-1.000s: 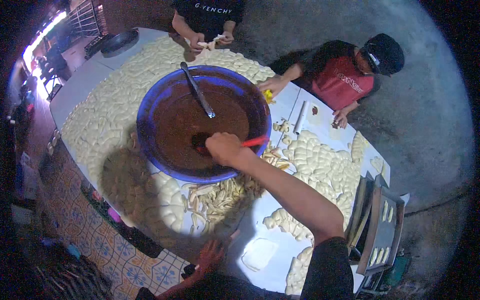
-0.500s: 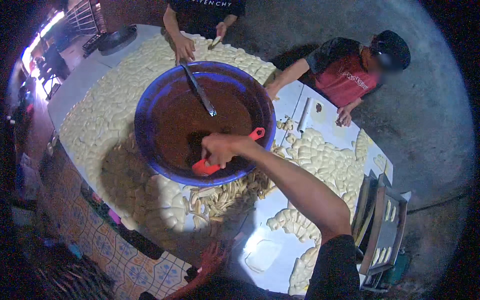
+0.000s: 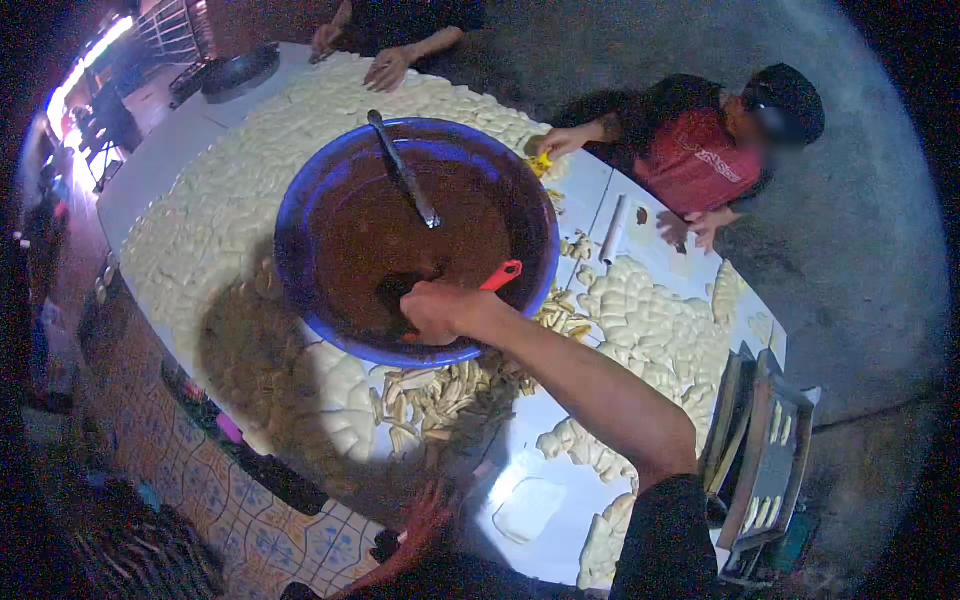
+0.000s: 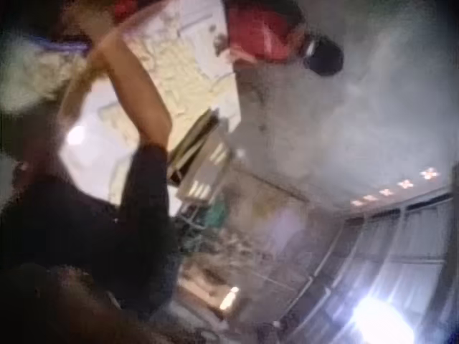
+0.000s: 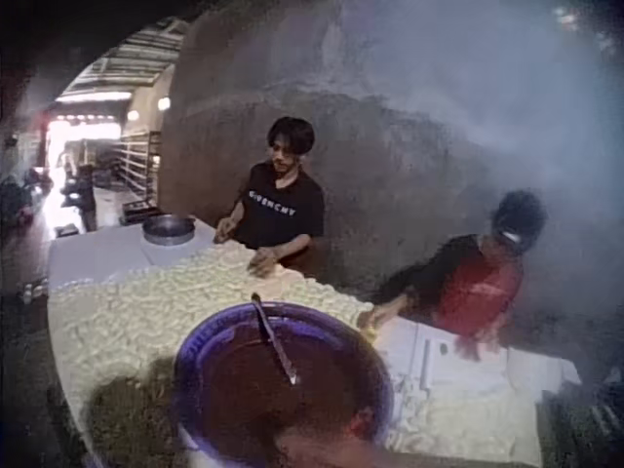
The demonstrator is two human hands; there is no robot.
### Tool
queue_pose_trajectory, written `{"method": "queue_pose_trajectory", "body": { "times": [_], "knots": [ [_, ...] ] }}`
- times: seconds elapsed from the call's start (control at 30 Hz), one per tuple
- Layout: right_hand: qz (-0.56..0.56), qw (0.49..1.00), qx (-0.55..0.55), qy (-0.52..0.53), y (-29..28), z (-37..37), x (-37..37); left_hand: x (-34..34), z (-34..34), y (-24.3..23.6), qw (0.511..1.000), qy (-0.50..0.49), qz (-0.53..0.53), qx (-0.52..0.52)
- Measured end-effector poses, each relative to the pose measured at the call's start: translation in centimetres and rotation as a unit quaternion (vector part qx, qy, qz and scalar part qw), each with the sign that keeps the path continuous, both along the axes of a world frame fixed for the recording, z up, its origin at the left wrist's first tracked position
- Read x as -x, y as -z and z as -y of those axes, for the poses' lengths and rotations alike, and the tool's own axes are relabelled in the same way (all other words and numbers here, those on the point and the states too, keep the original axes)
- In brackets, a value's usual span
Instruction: The person flattens dough pieces with a roller and by hand, spreads chocolate filling over them using a spatula, and adds banana slices. The person then rolls the dough around the filling and places the formed pastries onto a baking tray.
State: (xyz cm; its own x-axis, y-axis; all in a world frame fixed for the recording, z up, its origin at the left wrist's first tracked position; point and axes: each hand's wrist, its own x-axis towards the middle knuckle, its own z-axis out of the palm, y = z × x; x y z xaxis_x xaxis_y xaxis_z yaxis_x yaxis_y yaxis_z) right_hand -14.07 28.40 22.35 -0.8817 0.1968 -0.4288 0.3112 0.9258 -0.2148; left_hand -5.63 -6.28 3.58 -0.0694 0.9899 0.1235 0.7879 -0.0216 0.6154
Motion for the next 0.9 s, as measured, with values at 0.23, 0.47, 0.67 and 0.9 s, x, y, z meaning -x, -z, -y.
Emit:
{"method": "queue_pose_trajectory", "body": {
  "times": [0.23, 0.47, 0.67, 0.9],
  "knots": [
    [-0.004, 1.000, 0.028, -0.009, -1.6, 0.9, -2.1, -0.4, 0.5, 0.2, 1.000, -0.012, -0.029, -0.002],
    [-0.056, 0.967, 0.238, 0.070, -6.1, 1.8, -12.9, -0.8, 0.1, 2.1, 0.998, -0.040, -0.041, -0.004],
    [-0.132, 0.945, 0.208, 0.216, -2.7, 16.7, -28.9, 0.8, -1.7, -3.4, 0.998, -0.057, 0.029, -0.004],
    [-0.203, 0.563, 0.410, 0.688, 11.7, 32.2, -35.6, 0.1, -2.5, -1.2, 0.998, -0.016, 0.015, -0.062]
  ]
}}
